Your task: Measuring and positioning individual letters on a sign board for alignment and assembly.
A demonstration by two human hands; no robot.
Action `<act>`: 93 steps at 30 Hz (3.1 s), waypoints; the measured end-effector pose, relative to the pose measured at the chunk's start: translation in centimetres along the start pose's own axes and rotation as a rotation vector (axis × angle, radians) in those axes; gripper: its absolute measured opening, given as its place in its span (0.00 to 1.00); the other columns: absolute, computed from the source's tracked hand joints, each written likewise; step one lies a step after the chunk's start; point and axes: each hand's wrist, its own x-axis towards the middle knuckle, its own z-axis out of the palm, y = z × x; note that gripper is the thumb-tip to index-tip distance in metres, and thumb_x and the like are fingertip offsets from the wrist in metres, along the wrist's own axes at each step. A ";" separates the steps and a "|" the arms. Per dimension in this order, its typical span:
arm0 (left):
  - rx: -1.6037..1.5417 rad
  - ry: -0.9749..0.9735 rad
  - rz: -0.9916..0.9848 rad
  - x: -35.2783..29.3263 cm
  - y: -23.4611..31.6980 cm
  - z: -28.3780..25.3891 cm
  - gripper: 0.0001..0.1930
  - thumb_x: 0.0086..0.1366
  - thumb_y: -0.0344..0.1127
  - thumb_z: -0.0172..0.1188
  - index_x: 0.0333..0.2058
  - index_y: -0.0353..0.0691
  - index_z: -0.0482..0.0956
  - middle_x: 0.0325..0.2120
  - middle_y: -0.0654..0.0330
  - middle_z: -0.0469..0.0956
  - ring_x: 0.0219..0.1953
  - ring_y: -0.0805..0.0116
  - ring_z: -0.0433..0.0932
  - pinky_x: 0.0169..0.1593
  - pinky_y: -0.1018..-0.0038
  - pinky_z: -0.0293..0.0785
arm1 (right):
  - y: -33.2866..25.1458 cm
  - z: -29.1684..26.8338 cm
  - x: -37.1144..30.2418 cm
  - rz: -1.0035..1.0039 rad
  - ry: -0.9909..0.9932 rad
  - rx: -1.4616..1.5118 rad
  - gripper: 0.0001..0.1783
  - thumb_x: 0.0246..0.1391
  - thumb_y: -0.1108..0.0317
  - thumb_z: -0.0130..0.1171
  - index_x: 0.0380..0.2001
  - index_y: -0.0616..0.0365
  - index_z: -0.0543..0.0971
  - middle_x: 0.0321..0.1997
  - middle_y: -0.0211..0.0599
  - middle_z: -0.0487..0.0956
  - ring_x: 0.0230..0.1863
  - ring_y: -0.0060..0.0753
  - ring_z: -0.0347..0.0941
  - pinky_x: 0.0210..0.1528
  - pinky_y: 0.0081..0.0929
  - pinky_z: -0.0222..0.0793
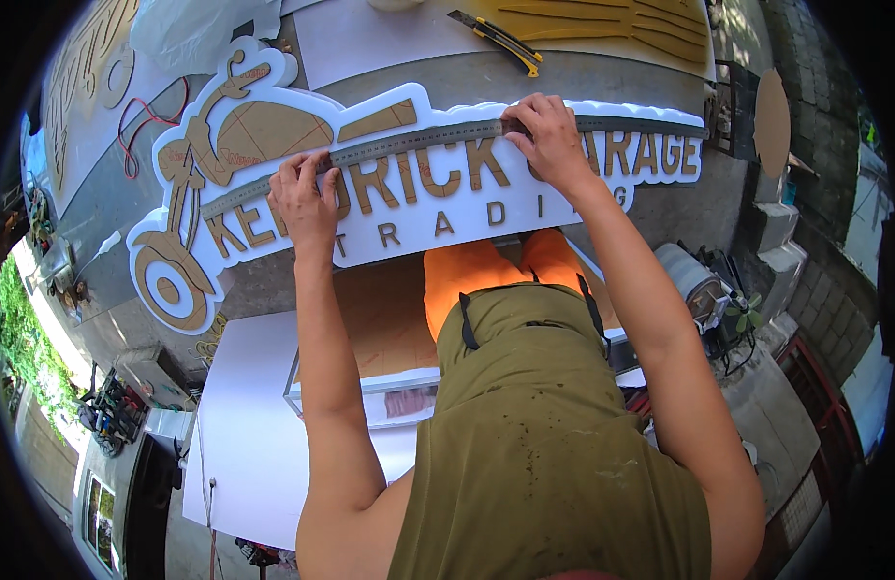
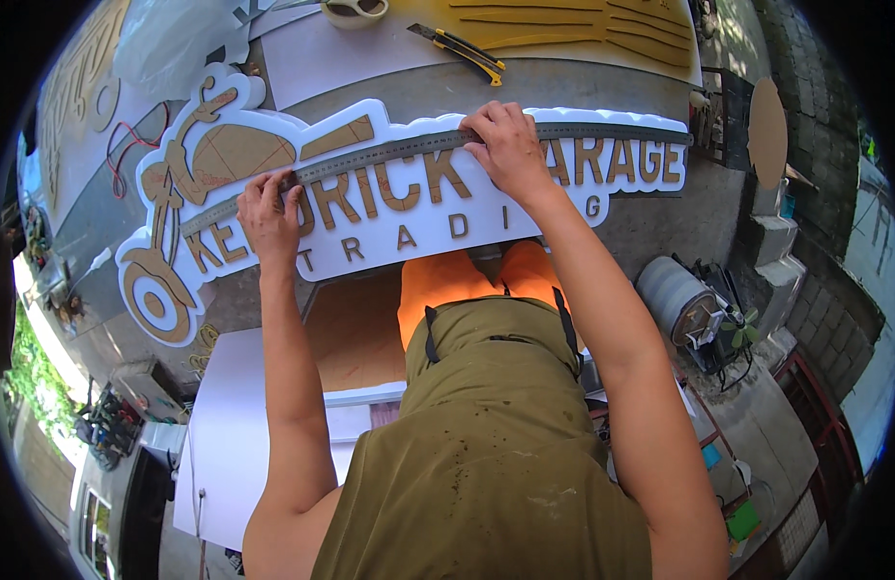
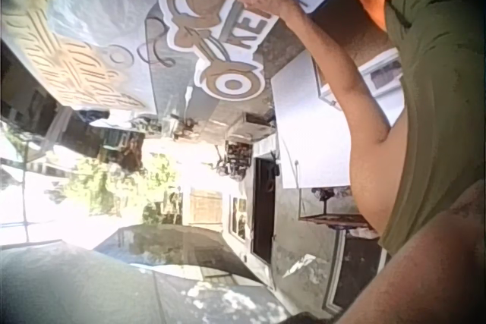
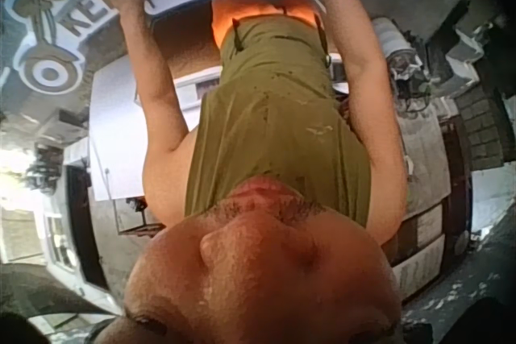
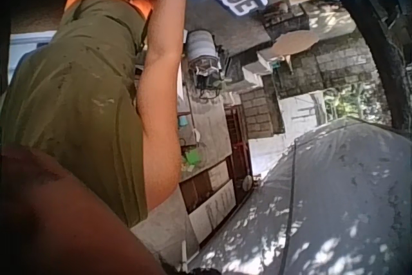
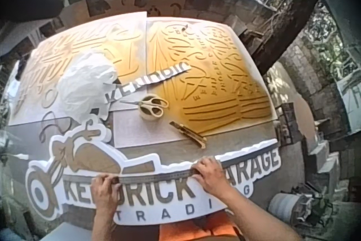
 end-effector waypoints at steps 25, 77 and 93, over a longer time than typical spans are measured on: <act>-0.029 0.043 0.046 -1.4 3.0 -0.4 0.20 0.61 0.34 0.65 0.53 0.53 0.79 0.49 0.62 0.73 0.51 0.59 0.70 0.55 0.63 0.63 | 4.9 -4.2 -3.6 0.163 0.167 -0.106 0.19 0.46 0.68 0.70 0.45 0.50 0.80 0.45 0.31 0.76 0.52 0.40 0.69 0.52 0.37 0.61; 0.036 -0.082 0.075 -3.5 8.6 0.9 0.26 0.60 0.33 0.65 0.58 0.55 0.75 0.59 0.60 0.68 0.62 0.56 0.64 0.63 0.59 0.56 | 12.7 -8.0 -7.4 0.324 0.277 -0.176 0.17 0.47 0.71 0.68 0.44 0.49 0.83 0.45 0.32 0.77 0.53 0.41 0.68 0.55 0.39 0.62; -0.188 -0.186 0.227 2.6 24.6 8.9 0.18 0.58 0.36 0.67 0.49 0.50 0.79 0.46 0.61 0.73 0.52 0.58 0.69 0.56 0.60 0.61 | 17.2 -9.0 -7.4 0.154 0.154 -0.103 0.16 0.47 0.68 0.68 0.42 0.46 0.82 0.47 0.30 0.76 0.54 0.39 0.68 0.57 0.39 0.60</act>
